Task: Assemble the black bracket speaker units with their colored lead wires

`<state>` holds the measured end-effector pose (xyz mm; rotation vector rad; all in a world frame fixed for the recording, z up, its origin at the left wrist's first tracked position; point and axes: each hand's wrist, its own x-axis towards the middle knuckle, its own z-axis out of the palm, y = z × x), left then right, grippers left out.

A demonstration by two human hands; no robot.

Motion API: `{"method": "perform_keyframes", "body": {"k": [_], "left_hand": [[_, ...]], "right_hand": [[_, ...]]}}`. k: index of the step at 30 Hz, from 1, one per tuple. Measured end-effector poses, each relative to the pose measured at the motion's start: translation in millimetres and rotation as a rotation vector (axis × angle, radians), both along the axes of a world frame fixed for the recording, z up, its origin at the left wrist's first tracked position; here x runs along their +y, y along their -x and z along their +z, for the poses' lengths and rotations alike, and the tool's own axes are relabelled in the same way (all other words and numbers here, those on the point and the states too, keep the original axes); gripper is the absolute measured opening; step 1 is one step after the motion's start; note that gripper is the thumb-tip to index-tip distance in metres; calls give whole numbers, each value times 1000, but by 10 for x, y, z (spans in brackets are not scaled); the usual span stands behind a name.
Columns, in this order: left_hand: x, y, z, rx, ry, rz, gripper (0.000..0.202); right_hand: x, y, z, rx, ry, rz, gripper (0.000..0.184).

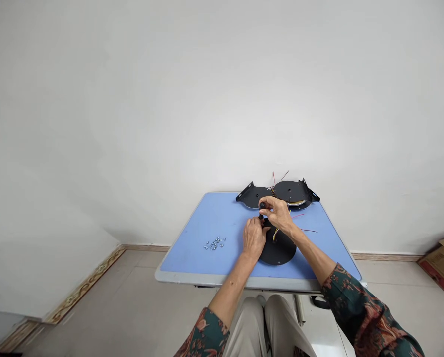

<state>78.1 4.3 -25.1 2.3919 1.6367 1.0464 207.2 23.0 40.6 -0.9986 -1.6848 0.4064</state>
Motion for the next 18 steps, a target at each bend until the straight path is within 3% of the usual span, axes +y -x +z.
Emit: {"method": "perform_keyframes", "body": {"k": [4,10,12,14,18], "left_hand": [[-29,16,40,14,-3,13,12],[-9,53,55,-94,20,-47,8],[-5,60,55,-113,28,-36,2],[-5,65,61,-104,42,-16,13],[-5,66,88,-67,76,31,21]], "right_hand": [[36,-22,14,43,36,43,13],[173,-164,116,101,188,448,16],[199,-161,105,115,206,518,20],[192,-119,63,116,177,490,21],[104,-5,-28,72,60,217,27]]}}
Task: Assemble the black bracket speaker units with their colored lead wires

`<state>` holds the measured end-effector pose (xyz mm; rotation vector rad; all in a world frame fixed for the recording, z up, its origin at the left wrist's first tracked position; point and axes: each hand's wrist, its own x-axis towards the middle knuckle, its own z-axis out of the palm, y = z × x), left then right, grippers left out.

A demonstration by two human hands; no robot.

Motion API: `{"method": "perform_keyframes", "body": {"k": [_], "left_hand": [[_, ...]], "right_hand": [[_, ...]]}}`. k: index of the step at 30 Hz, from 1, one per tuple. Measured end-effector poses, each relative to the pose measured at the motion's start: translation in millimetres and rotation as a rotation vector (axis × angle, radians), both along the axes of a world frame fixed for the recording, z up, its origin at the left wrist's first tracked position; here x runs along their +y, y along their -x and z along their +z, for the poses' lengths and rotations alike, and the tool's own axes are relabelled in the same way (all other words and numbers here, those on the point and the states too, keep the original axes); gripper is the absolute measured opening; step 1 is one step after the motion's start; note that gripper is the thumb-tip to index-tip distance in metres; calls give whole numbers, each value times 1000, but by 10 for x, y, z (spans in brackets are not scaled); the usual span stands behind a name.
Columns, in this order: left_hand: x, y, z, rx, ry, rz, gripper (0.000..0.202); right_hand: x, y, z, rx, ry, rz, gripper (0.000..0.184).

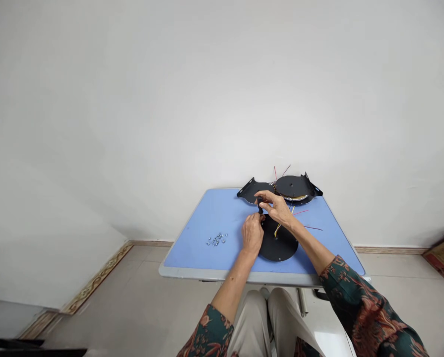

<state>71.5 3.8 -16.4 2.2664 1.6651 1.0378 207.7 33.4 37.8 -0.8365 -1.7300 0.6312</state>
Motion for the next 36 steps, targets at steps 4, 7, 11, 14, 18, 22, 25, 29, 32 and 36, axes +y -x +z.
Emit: {"method": "perform_keyframes", "body": {"k": [4,7,11,14,18,22,25,29,32,36], "left_hand": [[18,4,2,-3,0,5,20],[35,12,-19,-17,-23,-5,20],[55,22,-43,-44,-47,-29,21],[68,21,-55,-74,-42,-27,18],[70,20,-65,-129,-30,-43,14],[56,27,-64,-185,-28,-82,14],[51,31,-59,-191,-32,-79,14],[58,29,-56,-191,-42,-75,16],[72,25,-57,-200,-30,-60,15],[88,17,-62,-190,-27,-55,14]], "right_hand": [[-45,23,-12,-12,-33,-173,18],[-27,-20,5,-16,11,-138,14],[-29,-61,38,-9,47,-120,15],[-64,-43,63,-57,5,-164,19],[-70,-13,53,-81,-55,-260,20],[-21,-29,6,53,27,-175,23],[-12,-41,-11,125,92,-25,23],[-66,-27,9,104,59,15,21],[-108,1,31,-29,-67,-100,17],[-108,39,11,-137,-135,-183,16]]}}
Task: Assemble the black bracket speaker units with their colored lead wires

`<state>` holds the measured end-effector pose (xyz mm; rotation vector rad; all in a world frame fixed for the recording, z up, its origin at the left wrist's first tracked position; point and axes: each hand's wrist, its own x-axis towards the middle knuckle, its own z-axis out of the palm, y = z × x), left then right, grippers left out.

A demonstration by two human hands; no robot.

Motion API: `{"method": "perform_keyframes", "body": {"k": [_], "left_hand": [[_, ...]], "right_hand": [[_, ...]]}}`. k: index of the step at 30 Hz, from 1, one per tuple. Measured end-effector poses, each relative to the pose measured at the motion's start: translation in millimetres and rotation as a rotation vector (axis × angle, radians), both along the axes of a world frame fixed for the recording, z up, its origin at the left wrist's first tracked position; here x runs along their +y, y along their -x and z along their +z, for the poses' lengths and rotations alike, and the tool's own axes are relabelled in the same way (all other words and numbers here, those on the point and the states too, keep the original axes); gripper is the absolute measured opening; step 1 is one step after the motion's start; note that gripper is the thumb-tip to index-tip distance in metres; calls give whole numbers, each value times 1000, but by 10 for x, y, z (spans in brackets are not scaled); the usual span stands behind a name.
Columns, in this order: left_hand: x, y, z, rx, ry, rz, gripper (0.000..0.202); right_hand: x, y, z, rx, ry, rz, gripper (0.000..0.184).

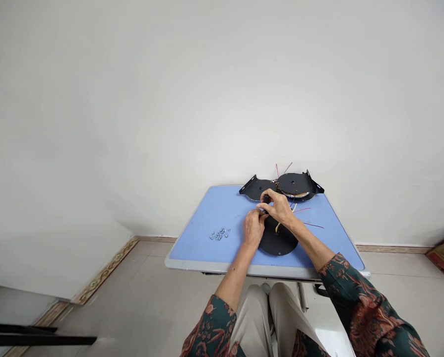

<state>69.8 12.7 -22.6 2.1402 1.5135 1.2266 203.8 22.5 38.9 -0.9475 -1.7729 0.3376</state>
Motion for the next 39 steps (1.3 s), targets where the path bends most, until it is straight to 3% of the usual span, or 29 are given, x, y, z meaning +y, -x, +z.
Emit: {"method": "perform_keyframes", "body": {"k": [6,11,14,18,20,26,32,39], "left_hand": [[12,-6,-22,22,-7,17,15],[21,-6,-43,29,-20,20,15],[10,-5,-35,10,5,26,15],[-21,3,-12,-32,6,-9,12],[-29,8,-4,-38,-8,-26,12],[-7,11,-6,3,-19,-18,15],[13,-1,-18,-1,-4,16,15],[2,3,-29,-49,9,8,15]], "right_hand": [[41,7,-61,105,61,-36,36],[37,5,-65,114,78,-98,25],[42,6,-69,171,132,4,22],[56,-16,-72,279,219,220,36],[51,-26,-71,311,233,251,39],[7,-20,-56,208,212,208,27],[19,-30,-38,132,55,23,27],[26,-40,-64,107,104,36,27]]}}
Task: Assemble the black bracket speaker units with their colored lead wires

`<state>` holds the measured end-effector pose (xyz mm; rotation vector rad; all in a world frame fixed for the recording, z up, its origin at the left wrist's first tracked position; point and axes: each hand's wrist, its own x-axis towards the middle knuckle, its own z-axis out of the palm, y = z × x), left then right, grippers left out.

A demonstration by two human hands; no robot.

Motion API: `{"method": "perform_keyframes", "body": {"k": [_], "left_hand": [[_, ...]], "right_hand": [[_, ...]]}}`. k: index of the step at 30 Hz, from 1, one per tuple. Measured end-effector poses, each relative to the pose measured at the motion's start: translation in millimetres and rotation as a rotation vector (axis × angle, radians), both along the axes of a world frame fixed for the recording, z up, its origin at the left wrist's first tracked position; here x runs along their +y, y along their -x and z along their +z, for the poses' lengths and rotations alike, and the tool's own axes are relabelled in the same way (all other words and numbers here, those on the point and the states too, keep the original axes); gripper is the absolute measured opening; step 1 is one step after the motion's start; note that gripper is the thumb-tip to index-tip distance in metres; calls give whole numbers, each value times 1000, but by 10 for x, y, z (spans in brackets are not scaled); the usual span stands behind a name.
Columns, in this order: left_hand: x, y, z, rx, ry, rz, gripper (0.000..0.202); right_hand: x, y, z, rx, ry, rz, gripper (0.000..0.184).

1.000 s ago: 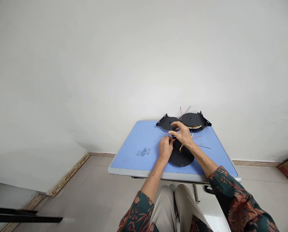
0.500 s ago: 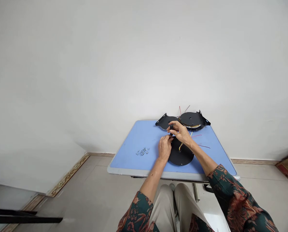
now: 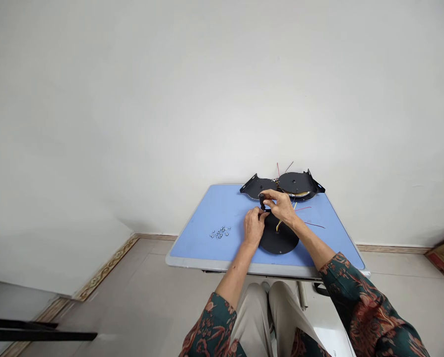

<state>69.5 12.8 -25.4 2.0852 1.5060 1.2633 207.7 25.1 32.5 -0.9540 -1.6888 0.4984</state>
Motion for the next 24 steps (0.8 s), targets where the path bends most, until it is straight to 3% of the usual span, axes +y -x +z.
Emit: {"method": "perform_keyframes", "body": {"k": [3,8,11,16,21,24], "left_hand": [[-4,4,4,-1,-2,1,14],[-1,-3,24,22,6,7,12],[-2,-6,31,7,13,5,14],[-21,11,40,-5,3,-18,14],[-26,25,44,1,-25,-59,16],[-6,22,26,7,-24,-46,17]], "right_hand": [[-26,5,25,4,-11,24,34],[-53,20,72,-46,-71,-5,23],[-46,21,64,-11,-32,-6,26],[-23,25,16,120,19,153,39],[-20,23,9,168,42,191,30],[-36,11,35,84,30,132,25]]}}
